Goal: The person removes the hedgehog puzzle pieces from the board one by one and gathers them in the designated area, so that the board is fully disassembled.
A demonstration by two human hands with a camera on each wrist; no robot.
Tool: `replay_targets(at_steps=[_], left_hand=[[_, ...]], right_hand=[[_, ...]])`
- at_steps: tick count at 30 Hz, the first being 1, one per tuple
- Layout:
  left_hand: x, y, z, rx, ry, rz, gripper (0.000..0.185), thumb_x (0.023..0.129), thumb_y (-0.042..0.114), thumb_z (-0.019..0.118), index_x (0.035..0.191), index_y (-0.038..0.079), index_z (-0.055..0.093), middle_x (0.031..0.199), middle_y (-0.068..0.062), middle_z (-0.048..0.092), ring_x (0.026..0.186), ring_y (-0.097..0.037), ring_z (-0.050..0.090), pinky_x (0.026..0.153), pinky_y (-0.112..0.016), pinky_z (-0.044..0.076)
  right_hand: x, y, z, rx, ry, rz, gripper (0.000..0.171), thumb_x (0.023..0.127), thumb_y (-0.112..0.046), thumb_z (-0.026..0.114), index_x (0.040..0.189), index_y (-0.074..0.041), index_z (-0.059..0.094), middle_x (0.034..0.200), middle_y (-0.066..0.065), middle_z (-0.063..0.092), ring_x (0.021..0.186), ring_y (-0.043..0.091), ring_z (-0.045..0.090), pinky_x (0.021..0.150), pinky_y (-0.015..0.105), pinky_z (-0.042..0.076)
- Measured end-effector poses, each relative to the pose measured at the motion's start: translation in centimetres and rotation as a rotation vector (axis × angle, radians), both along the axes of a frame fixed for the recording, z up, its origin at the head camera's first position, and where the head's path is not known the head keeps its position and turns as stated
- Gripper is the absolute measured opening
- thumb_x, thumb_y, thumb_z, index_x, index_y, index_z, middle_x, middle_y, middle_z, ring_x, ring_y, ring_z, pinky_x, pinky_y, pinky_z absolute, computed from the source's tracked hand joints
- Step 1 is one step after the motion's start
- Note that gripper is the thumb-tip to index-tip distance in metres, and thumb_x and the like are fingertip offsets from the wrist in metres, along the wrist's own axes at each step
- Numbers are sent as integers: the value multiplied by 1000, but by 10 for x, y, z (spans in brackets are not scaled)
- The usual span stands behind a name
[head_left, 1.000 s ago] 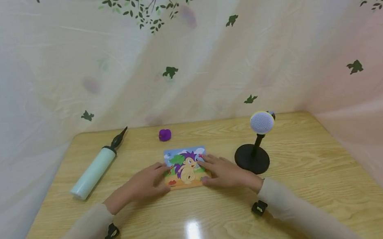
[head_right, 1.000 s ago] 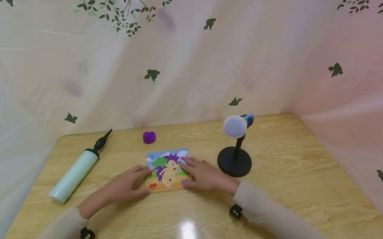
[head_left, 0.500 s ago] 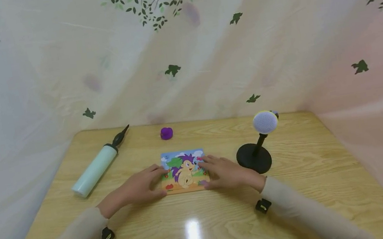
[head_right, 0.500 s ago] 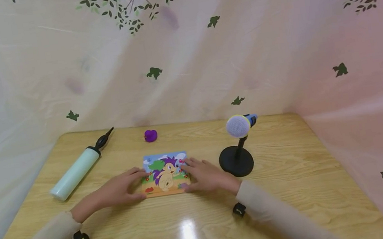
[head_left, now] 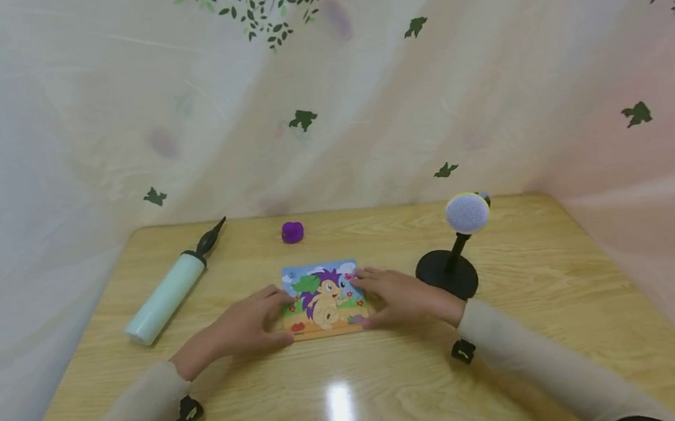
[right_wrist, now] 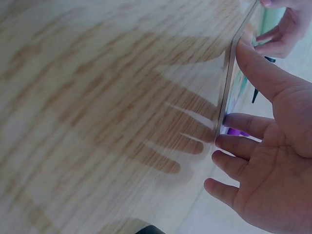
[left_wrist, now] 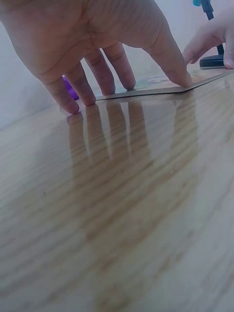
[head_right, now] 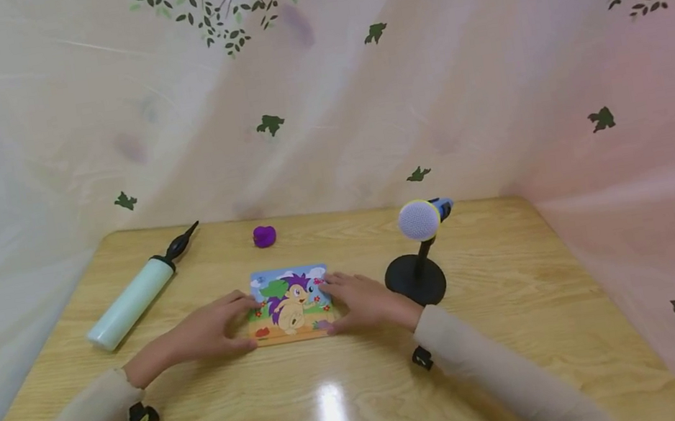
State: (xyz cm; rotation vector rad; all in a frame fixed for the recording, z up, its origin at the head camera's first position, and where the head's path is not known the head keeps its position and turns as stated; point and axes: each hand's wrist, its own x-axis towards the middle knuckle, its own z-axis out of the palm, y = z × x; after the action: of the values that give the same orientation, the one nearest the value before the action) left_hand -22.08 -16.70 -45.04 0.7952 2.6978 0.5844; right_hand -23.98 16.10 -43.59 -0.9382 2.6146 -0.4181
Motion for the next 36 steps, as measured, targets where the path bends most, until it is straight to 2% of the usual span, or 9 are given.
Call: replay_targets(at_steps=[4, 8, 16, 22, 32, 36], left_hand=[[-6, 2, 4, -4, 0, 6, 63, 86, 44, 79, 140, 16, 59, 141, -9, 58, 131, -31, 56, 109, -54, 47], [-17, 7, 7, 0, 16, 17, 57, 86, 37, 81, 134, 13, 64, 129, -7, 63, 121, -27, 61, 105, -50, 51], [-45, 16, 10, 95, -6, 74, 57, 84, 26, 84, 132, 4, 64, 124, -11, 67, 116, -29, 63, 100, -48, 54], [-59, 21, 7, 66, 7, 47, 57, 83, 25, 84, 132, 2, 64, 123, -12, 68, 116, -29, 64, 102, -46, 54], [-68, 28, 13, 32, -7, 25, 55, 83, 22, 85, 131, 4, 66, 124, -11, 66, 116, -28, 63, 104, -47, 51], [-70, 31, 13, 20, 10, 19, 53, 81, 20, 86, 128, 4, 67, 123, -11, 67, 116, -29, 63, 105, -48, 51]], right_hand=[[-3, -2, -1, 28, 37, 19, 84, 92, -48, 72, 156, -6, 39, 166, 16, 28, 155, 37, 23, 125, 55, 23], [-6, -3, -1, 55, 63, 37, 84, 91, -49, 73, 154, -4, 41, 165, 18, 31, 155, 38, 26, 125, 54, 24], [-8, -6, -2, 81, 83, 56, 84, 90, -49, 74, 153, -3, 44, 163, 19, 35, 153, 38, 30, 124, 54, 28], [-6, -7, -2, 73, 80, 53, 84, 89, -49, 75, 152, -2, 44, 163, 19, 35, 152, 38, 31, 123, 54, 29], [-7, -6, 1, 77, 108, 50, 85, 86, -51, 77, 150, -4, 48, 160, 18, 40, 150, 36, 35, 122, 53, 31], [-7, -6, 3, 63, 103, 47, 85, 86, -50, 78, 150, -3, 48, 160, 18, 41, 150, 36, 37, 122, 53, 31]])
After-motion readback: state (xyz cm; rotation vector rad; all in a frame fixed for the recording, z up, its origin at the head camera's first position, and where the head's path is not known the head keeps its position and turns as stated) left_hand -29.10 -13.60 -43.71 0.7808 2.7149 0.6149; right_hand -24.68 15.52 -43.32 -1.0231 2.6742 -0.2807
